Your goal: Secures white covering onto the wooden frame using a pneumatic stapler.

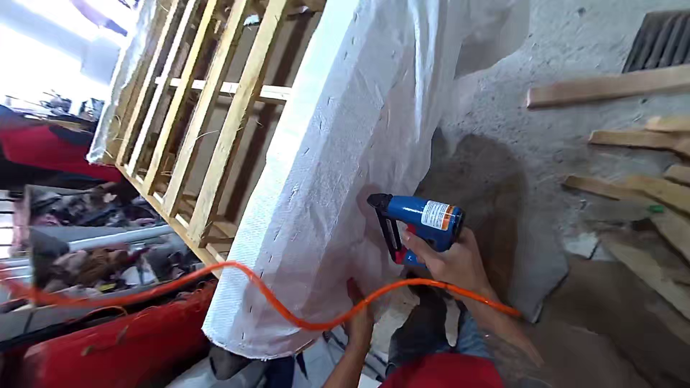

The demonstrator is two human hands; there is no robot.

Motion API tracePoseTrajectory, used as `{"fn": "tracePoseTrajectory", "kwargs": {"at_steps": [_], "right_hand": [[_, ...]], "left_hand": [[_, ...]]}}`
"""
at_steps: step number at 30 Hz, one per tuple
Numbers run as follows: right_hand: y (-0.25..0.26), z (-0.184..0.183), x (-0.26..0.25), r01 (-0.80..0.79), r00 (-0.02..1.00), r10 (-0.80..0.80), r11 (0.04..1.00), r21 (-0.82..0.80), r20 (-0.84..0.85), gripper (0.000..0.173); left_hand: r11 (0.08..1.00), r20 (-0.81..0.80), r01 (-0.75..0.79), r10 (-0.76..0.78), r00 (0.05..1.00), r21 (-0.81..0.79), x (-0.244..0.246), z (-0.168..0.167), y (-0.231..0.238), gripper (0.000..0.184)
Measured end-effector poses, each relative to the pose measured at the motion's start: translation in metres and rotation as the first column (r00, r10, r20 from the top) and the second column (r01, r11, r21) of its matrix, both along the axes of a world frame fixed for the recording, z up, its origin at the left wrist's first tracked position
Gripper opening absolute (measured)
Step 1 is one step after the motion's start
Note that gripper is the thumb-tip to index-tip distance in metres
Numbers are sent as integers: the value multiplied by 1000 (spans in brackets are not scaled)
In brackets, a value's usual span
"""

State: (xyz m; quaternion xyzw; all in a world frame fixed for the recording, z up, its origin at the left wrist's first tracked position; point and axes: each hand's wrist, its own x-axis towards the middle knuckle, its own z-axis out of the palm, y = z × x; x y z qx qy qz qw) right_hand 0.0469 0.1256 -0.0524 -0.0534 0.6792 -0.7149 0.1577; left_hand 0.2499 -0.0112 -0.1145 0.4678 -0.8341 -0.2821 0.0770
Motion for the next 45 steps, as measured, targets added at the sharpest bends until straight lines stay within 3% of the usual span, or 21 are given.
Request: {"fn": "tracePoseTrajectory", "kwargs": {"at_steps": [5, 8, 12, 17, 18, 19, 20, 22, 23, 25, 28, 31, 32, 36, 41, 43, 45], "right_hand": [[-18, -1, -10, 9, 963, 11, 997, 72, -269, 19], [-18, 4, 0, -65, 951, 100, 990, 128, -292, 16], [-18, 8, 47, -126, 961, 150, 985, 116, -232, 15], [-24, 12, 102, -191, 964, 203, 978, 82, -171, 16], [-25, 14, 109, -207, 961, 222, 973, 100, -168, 18], [-26, 15, 115, -217, 957, 235, 969, 119, -169, 19], [-26, 15, 120, -218, 956, 239, 967, 135, -172, 18], [-20, 16, 125, -213, 958, 236, 965, 151, -162, 16], [-15, 15, 128, -200, 961, 224, 968, 154, -161, 16], [0, 16, 141, -146, 976, 164, 981, 131, -145, 17], [27, 15, 150, -53, 985, 71, 992, 117, -154, 18], [39, 20, 161, -42, 994, 57, 987, 153, -96, 20], [37, 22, 162, -46, 995, 59, 985, 164, -76, 21], [18, 20, 166, -53, 997, 58, 992, 116, -41, 21], [-9, 6, 170, -107, 983, 125, 985, 133, -134, 16], [-16, 2, 168, -114, 969, 144, 982, 151, -201, 16], [-20, 2, 167, -122, 957, 154, 983, 139, -247, 14]], "left_hand": [[983, -33, -185, 185, 982, 11, -15, 0, 0, 41], [999, 148, -40, 41, 988, -13, -9, 4, -2, 44], [999, -146, -48, 49, 988, 8, -2, -12, -6, 37], [987, -206, -28, 60, 977, 159, -8, 3, -8, 26], [980, -185, -58, 94, 978, 191, -11, 13, -4, 26], [944, -1, -171, 178, 984, 283, -24, 38, 4, 29], [850, 285, -322, 214, 934, 418, -40, 69, 9, 37], [972, 24, 95, -103, 994, 214, 35, 8, 13, 37], [950, -31, 242, -241, 970, 198, 70, -17, 14, 40], [893, -115, 326, -306, 945, 309, 129, -29, 21, 51], [853, -365, 272, -105, 925, 445, 149, -2, 19, 82], [862, -491, 47, 242, 837, 505, 100, 36, 7, 57], [877, -512, -10, 290, 809, 481, 83, 38, 6, 44], [988, -467, -106, 145, 872, 110, 82, 0, -6, 39], [997, -576, 38, 8, 817, 69, 106, -26, -37, 29], [995, -502, 45, 3, 865, 83, 113, -23, -39, 30], [993, -298, 113, -121, 947, -44, 129, -17, -43, 37]]}}
